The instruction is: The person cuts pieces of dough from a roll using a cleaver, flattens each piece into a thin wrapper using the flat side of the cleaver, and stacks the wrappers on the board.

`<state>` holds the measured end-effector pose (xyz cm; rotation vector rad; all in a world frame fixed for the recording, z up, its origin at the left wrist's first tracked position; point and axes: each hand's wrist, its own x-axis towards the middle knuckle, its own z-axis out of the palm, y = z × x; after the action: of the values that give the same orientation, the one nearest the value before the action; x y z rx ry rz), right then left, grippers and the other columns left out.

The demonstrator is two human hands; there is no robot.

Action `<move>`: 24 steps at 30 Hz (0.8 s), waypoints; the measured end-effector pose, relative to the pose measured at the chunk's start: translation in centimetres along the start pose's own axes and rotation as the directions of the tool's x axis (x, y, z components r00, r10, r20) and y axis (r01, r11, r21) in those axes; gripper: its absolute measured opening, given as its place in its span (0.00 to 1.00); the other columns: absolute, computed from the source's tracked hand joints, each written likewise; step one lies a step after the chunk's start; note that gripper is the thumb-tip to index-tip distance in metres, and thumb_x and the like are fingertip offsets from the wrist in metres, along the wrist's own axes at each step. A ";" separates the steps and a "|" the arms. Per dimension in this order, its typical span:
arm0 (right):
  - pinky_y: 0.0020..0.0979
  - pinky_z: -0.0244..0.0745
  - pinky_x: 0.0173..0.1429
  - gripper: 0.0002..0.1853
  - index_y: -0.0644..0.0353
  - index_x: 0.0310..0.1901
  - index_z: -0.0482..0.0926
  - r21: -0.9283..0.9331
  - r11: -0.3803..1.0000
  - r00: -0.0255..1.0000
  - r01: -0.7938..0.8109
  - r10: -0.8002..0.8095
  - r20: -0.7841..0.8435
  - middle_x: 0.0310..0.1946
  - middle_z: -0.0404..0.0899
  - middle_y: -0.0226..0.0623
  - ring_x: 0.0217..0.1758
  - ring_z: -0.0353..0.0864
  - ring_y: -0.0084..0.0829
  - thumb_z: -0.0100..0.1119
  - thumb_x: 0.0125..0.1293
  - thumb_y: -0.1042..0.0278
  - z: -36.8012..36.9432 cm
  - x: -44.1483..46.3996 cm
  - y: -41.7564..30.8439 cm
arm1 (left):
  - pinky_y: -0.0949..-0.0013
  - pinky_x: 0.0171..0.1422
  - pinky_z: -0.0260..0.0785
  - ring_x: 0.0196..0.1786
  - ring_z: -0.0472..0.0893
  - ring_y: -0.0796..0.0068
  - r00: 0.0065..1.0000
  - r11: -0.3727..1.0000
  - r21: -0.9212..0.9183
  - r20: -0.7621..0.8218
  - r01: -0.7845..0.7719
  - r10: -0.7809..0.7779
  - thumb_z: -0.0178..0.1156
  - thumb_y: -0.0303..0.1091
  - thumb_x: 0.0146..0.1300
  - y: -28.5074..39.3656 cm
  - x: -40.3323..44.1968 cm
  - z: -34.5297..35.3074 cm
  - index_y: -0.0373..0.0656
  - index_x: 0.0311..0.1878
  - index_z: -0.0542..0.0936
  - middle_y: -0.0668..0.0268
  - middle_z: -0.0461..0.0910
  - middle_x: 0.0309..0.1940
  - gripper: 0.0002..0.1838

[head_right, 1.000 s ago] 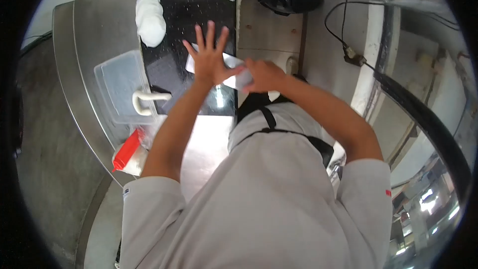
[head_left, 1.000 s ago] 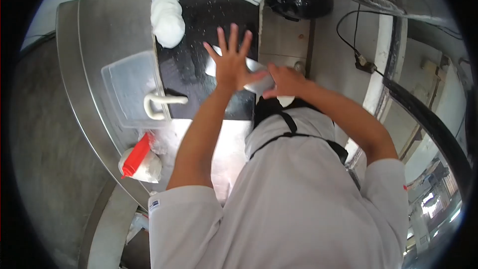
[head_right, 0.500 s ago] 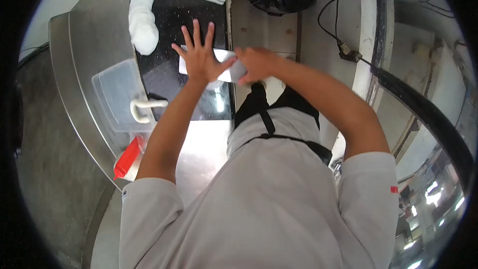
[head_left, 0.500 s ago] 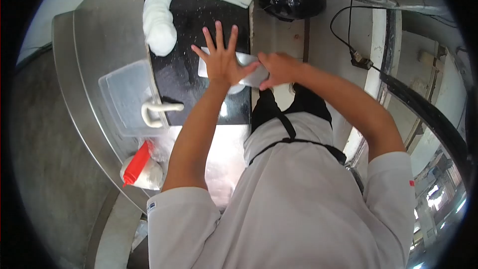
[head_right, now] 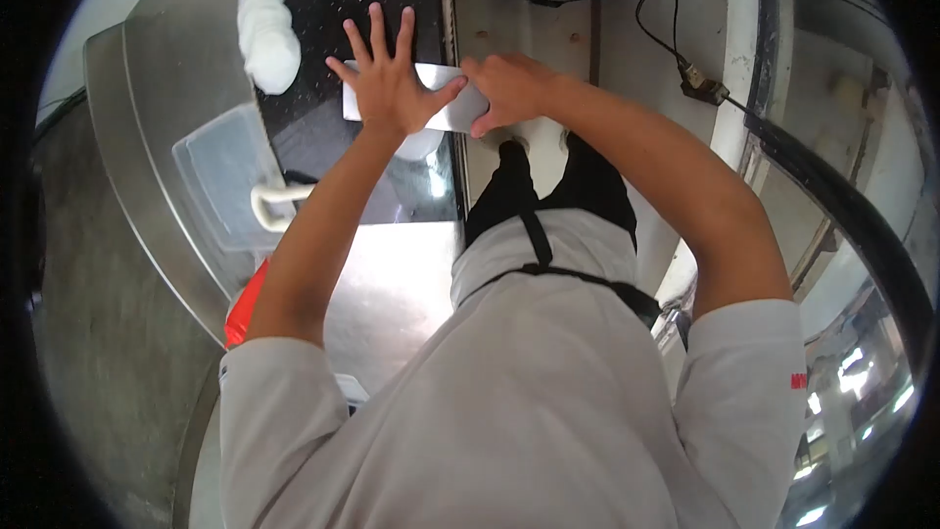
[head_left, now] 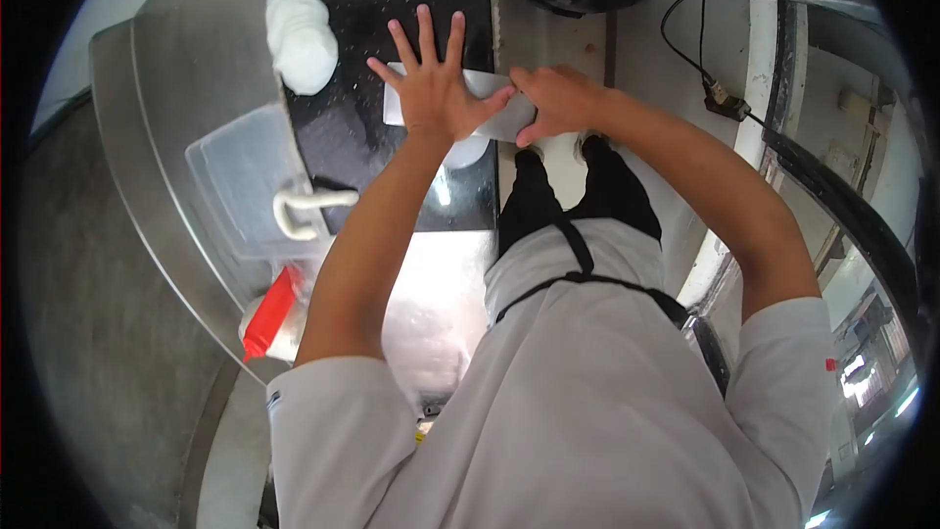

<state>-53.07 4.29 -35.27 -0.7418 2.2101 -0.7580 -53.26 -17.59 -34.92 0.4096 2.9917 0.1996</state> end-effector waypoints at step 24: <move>0.51 0.83 0.52 0.46 0.72 0.55 0.72 0.070 0.995 0.994 0.069 -0.062 -0.094 0.38 0.85 0.62 0.46 0.87 0.64 0.85 0.45 0.44 -0.8 2.7 -1.0 | 0.15 0.76 0.36 0.86 0.43 0.37 0.964 0.978 -0.019 -0.175 -0.207 0.201 0.65 0.83 0.44 -4.5 2.6 1.0 0.65 0.85 0.55 0.54 0.47 0.86 0.66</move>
<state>-55.06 2.02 -35.18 -0.7595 2.2361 -0.9176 -56.77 -21.06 -36.83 0.7339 3.1043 0.3245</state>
